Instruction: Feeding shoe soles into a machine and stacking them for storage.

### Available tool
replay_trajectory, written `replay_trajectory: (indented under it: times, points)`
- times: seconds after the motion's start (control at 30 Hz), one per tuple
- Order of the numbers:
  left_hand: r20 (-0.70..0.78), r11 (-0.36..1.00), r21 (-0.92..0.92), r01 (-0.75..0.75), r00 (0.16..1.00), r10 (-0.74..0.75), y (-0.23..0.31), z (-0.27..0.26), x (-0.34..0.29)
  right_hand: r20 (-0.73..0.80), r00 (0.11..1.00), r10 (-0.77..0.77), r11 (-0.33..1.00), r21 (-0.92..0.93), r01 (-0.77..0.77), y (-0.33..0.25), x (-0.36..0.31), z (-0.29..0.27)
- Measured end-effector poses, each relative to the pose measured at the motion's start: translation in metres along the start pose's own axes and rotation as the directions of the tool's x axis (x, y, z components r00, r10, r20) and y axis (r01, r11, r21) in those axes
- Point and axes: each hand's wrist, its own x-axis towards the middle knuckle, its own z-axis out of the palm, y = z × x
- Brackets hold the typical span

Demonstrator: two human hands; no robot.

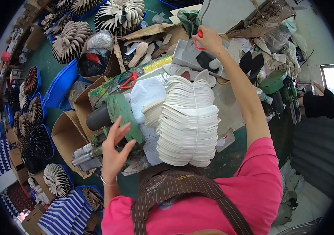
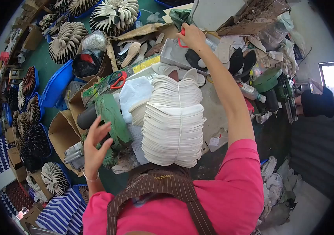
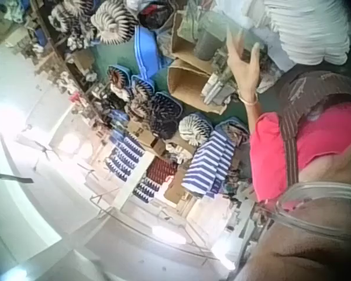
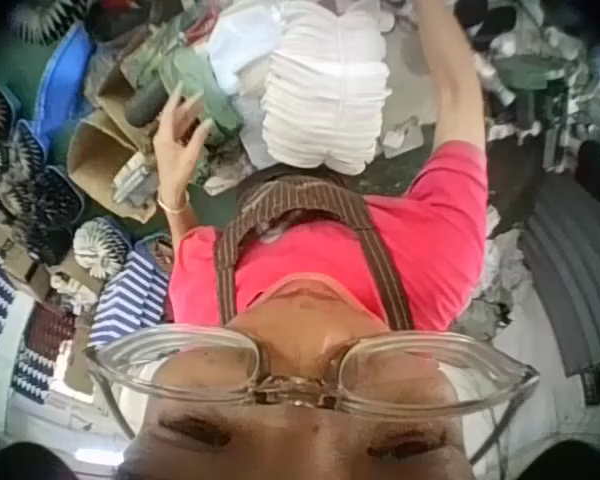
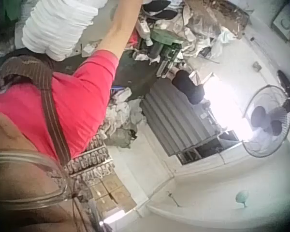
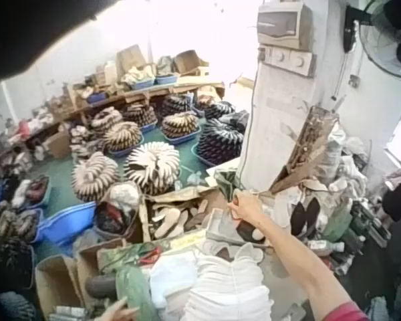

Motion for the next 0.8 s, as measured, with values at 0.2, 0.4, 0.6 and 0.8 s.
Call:
replay_trajectory:
  times: [0.2, 0.4, 0.6, 0.8]
  points:
    - [-0.017, 0.975, -0.169, 0.143, 0.989, -0.149, -0.03, 0.015, -0.057, -0.066, 0.996, 0.066, 0.982, -0.172, -0.076, -0.021, -0.015, -0.008]
    - [-0.048, 0.967, -0.201, 0.157, 0.984, -0.169, -0.043, 0.019, -0.089, -0.114, 0.992, 0.051, 0.99, -0.122, -0.065, -0.009, -0.019, -0.008]
    - [-0.076, 0.967, -0.21, 0.143, 0.984, -0.162, -0.051, 0.018, -0.109, -0.088, 0.994, -0.064, 0.998, -0.005, 0.063, 0.017, -0.008, 0.002]
    - [-0.115, 0.958, -0.257, 0.129, 0.98, -0.163, -0.055, 0.017, -0.124, -0.063, 0.995, 0.079, 0.994, 0.076, -0.075, 0.022, -0.011, -0.004]
